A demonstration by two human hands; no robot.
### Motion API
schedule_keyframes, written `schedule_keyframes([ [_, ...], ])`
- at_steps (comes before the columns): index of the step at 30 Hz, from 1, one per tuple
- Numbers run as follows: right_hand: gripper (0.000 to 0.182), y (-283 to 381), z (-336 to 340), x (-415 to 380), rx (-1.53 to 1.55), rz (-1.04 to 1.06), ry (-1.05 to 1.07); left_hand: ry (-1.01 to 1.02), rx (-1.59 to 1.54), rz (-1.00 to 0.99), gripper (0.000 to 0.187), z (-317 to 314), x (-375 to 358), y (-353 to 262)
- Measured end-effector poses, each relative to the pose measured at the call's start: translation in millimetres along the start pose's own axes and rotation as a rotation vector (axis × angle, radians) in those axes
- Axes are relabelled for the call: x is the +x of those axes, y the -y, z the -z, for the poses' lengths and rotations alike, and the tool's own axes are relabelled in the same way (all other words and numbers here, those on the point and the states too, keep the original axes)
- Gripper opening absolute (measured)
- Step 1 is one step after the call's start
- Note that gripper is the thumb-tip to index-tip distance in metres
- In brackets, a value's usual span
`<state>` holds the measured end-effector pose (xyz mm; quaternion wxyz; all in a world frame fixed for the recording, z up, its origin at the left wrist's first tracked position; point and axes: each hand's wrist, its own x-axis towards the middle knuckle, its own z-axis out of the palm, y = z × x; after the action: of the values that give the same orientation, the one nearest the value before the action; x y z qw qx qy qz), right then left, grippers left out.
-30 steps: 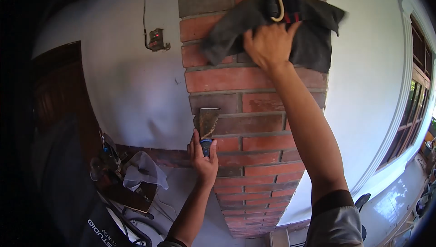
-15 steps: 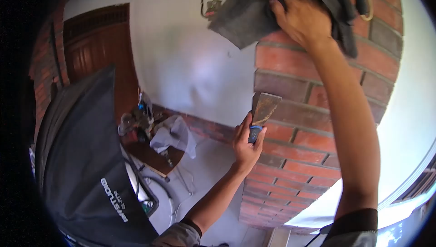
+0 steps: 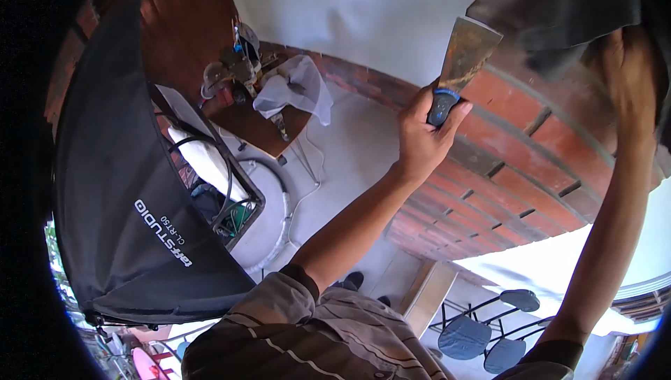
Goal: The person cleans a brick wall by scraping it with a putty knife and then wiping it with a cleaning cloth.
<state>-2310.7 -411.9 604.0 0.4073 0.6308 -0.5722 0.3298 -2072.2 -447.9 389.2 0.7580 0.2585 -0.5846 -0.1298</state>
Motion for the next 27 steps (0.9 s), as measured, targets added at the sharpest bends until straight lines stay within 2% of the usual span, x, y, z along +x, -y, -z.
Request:
schedule_keyframes([
  [2,0.063,13,-17,-36,0.037,-0.116,0.157,0.014,0.019,-0.005,0.034,1,-1,1],
  [3,0.060,15,-35,-66,0.172,-0.072,0.128,0.027,0.014,-0.001,0.040,2,-1,0],
  [6,0.050,11,-48,-129,-0.116,0.097,0.099,0.040,0.003,-0.005,0.048,4,-4,6],
  [7,0.049,11,-46,-138,-0.127,0.142,0.062,0.030,0.004,-0.014,0.048,4,-2,3],
  [9,0.048,-7,-54,-141,-0.087,0.209,0.051,0.029,-0.004,-0.015,0.048,2,0,1],
  [15,0.058,-8,-71,-136,0.148,-0.089,0.212,0.066,-0.048,0.010,0.050,2,-2,7],
  [18,0.059,17,-65,-147,0.188,-0.151,0.282,0.070,-0.069,0.024,0.051,2,-6,11],
  [20,0.057,27,-73,-165,0.195,-0.088,0.240,0.029,-0.072,-0.050,0.050,-2,-3,15],
  [22,0.055,28,-87,-190,0.207,0.044,0.128,0.018,-0.085,-0.008,0.049,-3,-3,12],
  [23,0.053,29,-81,-193,0.175,0.136,0.152,0.023,-0.064,-0.010,0.049,-2,-3,10],
  [27,0.053,18,-76,-197,0.160,0.093,0.169,0.036,-0.012,-0.011,0.048,3,-4,6],
])
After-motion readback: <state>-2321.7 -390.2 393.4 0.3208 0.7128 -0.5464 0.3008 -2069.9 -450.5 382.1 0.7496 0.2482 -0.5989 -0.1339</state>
